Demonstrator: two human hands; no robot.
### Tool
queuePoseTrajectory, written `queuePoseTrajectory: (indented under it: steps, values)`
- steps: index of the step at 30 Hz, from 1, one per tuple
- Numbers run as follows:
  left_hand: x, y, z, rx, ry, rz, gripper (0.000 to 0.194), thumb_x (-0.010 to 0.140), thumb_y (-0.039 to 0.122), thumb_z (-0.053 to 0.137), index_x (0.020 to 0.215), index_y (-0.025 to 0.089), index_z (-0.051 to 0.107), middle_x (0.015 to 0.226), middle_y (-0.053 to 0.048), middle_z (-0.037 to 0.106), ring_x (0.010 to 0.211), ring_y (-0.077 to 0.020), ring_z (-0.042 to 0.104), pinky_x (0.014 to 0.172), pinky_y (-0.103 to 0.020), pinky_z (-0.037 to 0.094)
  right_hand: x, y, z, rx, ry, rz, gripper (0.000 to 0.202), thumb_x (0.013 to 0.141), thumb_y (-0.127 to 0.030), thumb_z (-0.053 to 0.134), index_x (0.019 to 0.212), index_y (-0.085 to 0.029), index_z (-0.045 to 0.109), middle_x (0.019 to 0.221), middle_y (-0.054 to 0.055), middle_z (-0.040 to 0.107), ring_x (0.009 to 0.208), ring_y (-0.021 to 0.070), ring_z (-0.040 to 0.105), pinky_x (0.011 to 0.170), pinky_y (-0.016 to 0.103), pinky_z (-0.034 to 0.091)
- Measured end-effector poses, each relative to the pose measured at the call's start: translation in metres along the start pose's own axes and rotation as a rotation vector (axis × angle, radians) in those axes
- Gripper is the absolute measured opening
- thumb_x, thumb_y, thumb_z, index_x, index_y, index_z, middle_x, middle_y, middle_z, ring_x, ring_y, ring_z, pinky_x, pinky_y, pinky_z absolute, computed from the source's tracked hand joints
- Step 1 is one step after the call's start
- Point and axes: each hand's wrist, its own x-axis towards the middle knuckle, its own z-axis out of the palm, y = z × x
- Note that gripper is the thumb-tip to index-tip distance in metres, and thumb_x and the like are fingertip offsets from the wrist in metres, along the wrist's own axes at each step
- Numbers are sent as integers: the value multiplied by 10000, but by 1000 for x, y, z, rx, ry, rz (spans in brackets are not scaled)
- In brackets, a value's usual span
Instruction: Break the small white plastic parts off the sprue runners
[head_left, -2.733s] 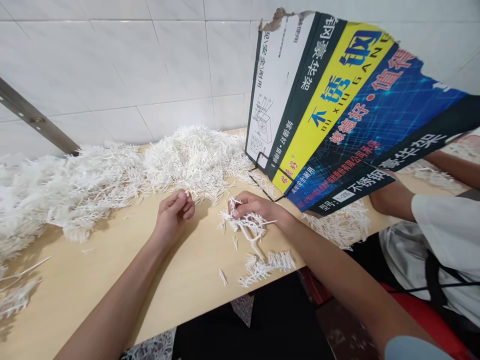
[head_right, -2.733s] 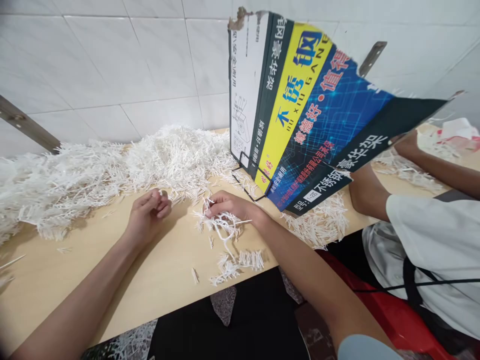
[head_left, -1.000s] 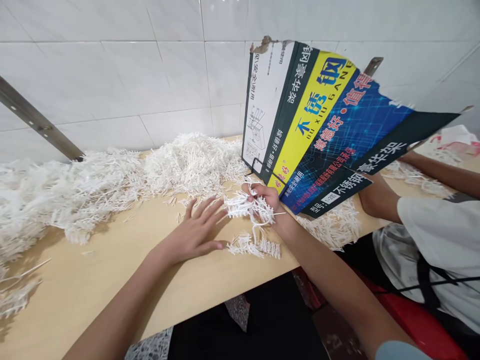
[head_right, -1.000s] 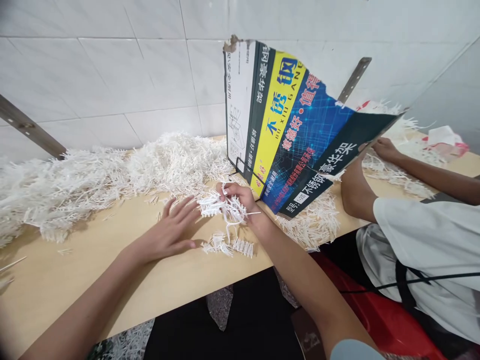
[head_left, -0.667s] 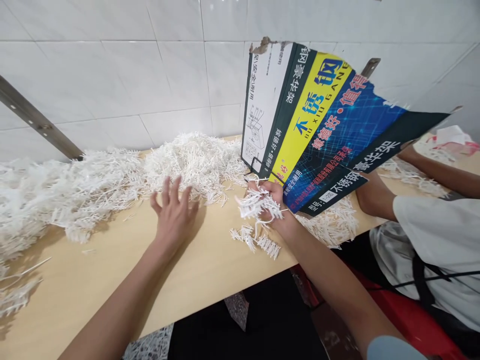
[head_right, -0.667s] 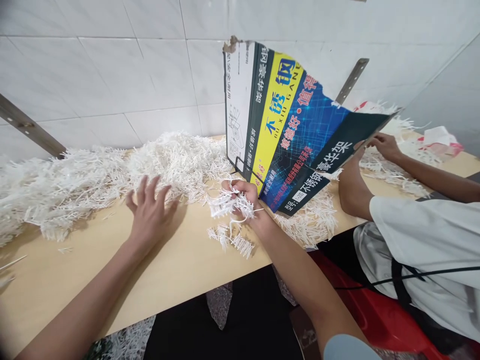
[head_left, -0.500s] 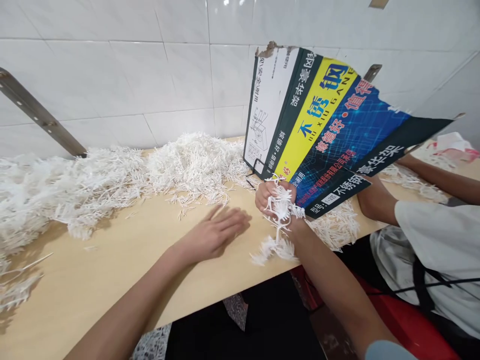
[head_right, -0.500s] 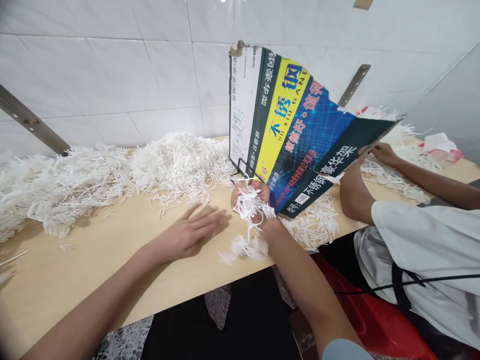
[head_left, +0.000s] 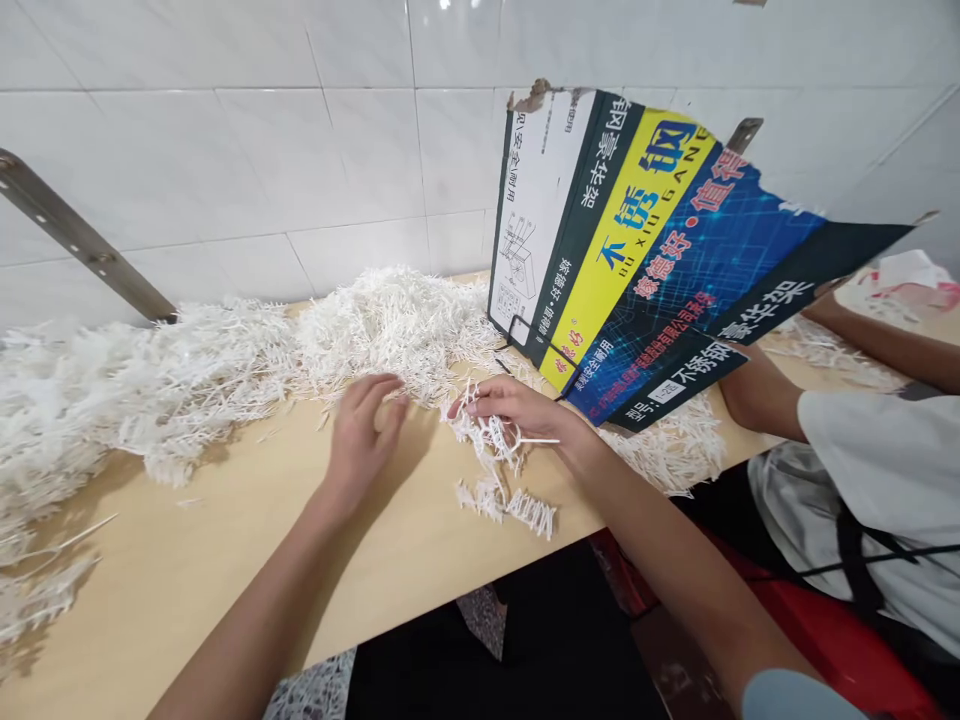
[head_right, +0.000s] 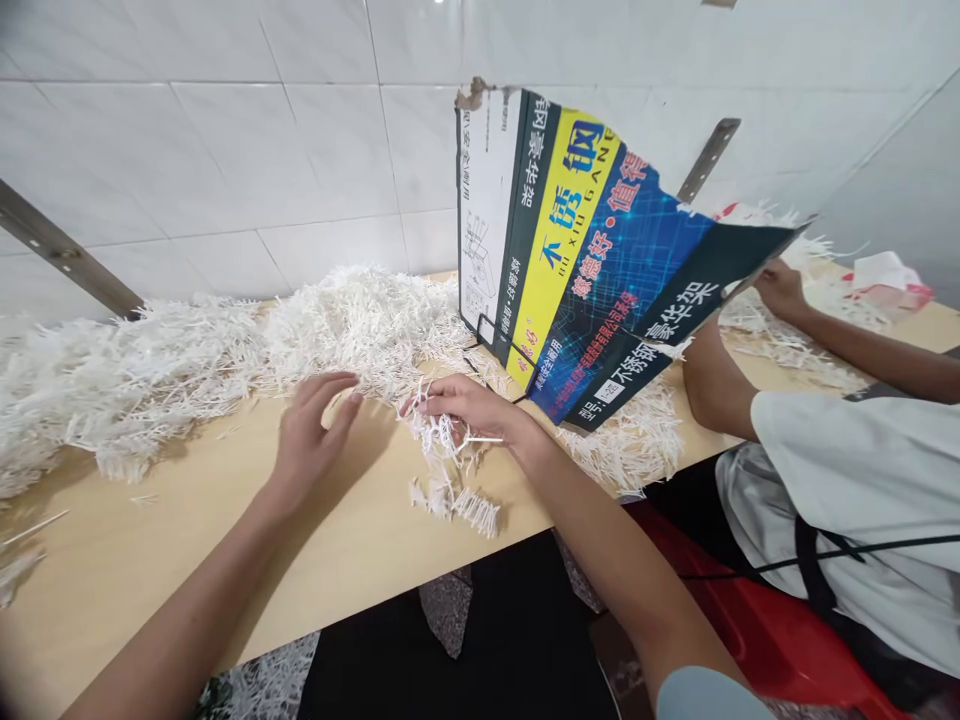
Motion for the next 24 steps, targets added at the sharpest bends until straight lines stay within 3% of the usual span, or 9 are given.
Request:
queuePoseTrajectory:
  steps: [2, 5, 7, 9, 12, 15, 17, 20, 24]
  values:
    - [-8, 11, 10, -324, -266, -91, 420, 985, 472, 534, 1313, 221, 614, 1344, -134, 679, 1220, -301, 640, 1030, -458, 487, 2, 4, 6, -14, -51, 19, 387, 797, -344, 769, 1118, -132, 728, 668, -40, 628, 440, 65, 502, 390, 169, 427]
    - [-15, 18, 24, -509, -450, -193, 653, 880, 495, 703, 1437, 214, 511, 1197, -106, 735, 1017, -257, 694, 882, -362, 523, 8, 12, 11, -16, -48, -3, 417, 803, -354, 762, 1154, -137, 704, 680, -32, 652, 444, 73, 526, 406, 174, 450]
    - [-14, 16, 27, -471, -466, -212, 589, 850, 500, 739, 1334, 191, 610, 1007, -63, 750, 888, -226, 672, 801, -323, 496, 13, 17, 9, 3, 27, -50, 390, 808, -362, 746, 1122, -135, 709, 622, -47, 609, 410, 64, 472, 374, 168, 400]
    - [-12, 10, 24, -414, -454, -226, 403, 873, 527, 699, 1046, 165, 727, 810, -26, 697, 751, -185, 606, 690, -288, 440, 16, 19, 6, 65, 155, -120, 361, 801, -349, 738, 1098, -146, 711, 550, -77, 523, 379, 53, 376, 339, 164, 304]
    - [-10, 4, 18, -411, -378, -288, 389, 886, 533, 669, 789, 158, 695, 676, -2, 597, 654, -149, 516, 606, -269, 370, 18, 17, -2, 166, 343, -202, 300, 755, -322, 750, 1003, -155, 724, 515, -91, 441, 390, 52, 307, 342, 177, 224]
    - [-7, 3, 15, -520, -238, -336, 314, 884, 476, 677, 845, 164, 686, 777, -22, 646, 746, -170, 578, 673, -275, 435, 16, 13, -8, 197, 439, -218, 265, 706, -312, 774, 906, -143, 732, 544, -81, 430, 417, 47, 309, 357, 184, 195]
    - [-6, 3, 14, -623, -242, -306, 245, 869, 408, 691, 867, 163, 685, 913, -57, 698, 880, -199, 639, 784, -298, 490, 15, 11, -9, 216, 463, -224, 290, 702, -328, 791, 922, -149, 728, 562, -84, 418, 428, 43, 311, 366, 181, 167]
    - [-4, 4, 13, -805, -379, -294, 229, 799, 294, 742, 975, 173, 659, 1054, -87, 729, 921, -230, 696, 827, -350, 534, 15, 12, -5, 231, 466, -268, 362, 726, -396, 818, 984, -173, 699, 595, -80, 459, 459, 46, 380, 399, 174, 217]
    - [-10, 9, 12, -884, -548, -356, 340, 756, 181, 722, 1082, 176, 628, 751, -29, 718, 678, -204, 680, 676, -327, 530, 17, 16, 4, 145, 330, -297, 470, 802, -460, 794, 1155, -189, 641, 595, -79, 535, 454, 59, 388, 441, 193, 289]
